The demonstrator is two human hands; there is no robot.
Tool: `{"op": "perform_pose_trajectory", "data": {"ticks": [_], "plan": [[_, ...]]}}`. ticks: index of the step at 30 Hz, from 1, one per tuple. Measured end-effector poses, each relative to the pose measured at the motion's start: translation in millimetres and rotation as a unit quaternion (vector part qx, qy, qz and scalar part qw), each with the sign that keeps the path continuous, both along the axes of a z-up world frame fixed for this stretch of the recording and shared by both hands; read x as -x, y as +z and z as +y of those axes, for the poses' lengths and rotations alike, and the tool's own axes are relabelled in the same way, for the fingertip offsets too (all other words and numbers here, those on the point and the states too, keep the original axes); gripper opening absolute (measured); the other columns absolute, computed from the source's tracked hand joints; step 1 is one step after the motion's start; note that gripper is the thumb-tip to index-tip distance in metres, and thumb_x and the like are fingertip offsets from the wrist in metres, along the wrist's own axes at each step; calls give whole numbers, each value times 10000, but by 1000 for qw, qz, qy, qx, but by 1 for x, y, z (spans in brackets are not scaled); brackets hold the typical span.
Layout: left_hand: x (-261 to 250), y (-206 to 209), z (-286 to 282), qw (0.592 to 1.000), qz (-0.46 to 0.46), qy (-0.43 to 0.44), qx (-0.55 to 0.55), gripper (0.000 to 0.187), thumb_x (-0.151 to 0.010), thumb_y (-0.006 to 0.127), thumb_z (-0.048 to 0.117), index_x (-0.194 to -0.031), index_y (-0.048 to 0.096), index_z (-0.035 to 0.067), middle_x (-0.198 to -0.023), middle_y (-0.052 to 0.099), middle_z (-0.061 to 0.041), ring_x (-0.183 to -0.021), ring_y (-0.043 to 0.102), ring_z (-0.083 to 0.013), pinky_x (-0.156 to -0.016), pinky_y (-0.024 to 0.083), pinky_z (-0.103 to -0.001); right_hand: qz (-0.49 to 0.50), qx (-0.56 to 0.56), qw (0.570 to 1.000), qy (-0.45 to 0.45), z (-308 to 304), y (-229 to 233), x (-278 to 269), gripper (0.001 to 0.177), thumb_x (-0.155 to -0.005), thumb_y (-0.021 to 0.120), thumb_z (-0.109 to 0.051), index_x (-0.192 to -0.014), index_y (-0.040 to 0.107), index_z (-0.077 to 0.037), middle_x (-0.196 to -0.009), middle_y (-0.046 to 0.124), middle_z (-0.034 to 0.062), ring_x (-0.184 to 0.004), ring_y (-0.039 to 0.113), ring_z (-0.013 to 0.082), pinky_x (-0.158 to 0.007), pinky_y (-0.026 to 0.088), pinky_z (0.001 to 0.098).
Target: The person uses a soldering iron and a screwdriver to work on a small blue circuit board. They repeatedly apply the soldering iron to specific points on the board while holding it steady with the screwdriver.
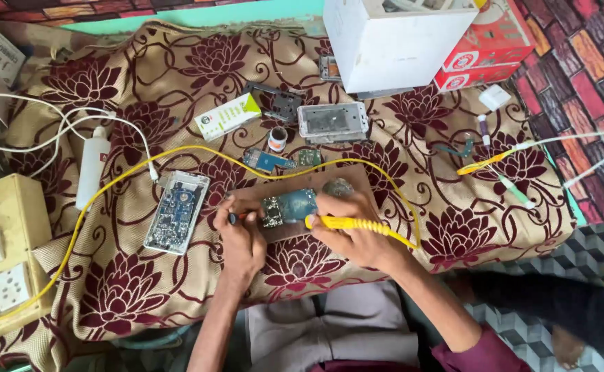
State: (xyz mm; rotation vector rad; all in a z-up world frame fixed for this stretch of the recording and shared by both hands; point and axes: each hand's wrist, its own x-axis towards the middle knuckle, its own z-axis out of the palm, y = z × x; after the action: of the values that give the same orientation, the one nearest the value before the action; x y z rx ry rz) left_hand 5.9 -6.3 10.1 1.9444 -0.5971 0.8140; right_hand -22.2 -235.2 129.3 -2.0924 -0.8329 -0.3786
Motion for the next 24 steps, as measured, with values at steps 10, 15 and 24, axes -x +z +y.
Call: {"op": "perform_pose_trajectory", "data": {"ticks": [10, 15, 24], "plan": [[1, -20, 2, 1000, 2, 29, -1, 546, -855, 406, -180, -1338, 246, 20, -887, 666, -119, -765, 638, -230, -907, 492, -378, 45, -11, 999, -19, -13, -16, 24, 292, -953, 684, -164, -756, 510, -36, -589, 476, 75, -461, 507, 207, -455, 361, 390], [2, -22, 0, 999, -21, 29, 19, 546, -911, 400, -179, -1389, 223, 15, -895, 671, -113, -740, 641, -209, -775, 506, -327, 47, -5, 996, -82, -26, -45, 32, 257, -932, 684, -168, -767, 536, -39, -584, 578, 66, -493, 570, 174, -478, 412, 336], [3, -13, -2, 996, -15, 21, 80, 469, -1038, 358, -81, -1466, 184, 1, -912, 651, -133, -715, 603, -178, -688, 486, -281, 229, -363, 902, -40, -29, -123, 46, 272, -1042, 576, -208, -1140, 576, 45, -746, 649, 109, -665, 640, 164, -627, 572, 320]]}}
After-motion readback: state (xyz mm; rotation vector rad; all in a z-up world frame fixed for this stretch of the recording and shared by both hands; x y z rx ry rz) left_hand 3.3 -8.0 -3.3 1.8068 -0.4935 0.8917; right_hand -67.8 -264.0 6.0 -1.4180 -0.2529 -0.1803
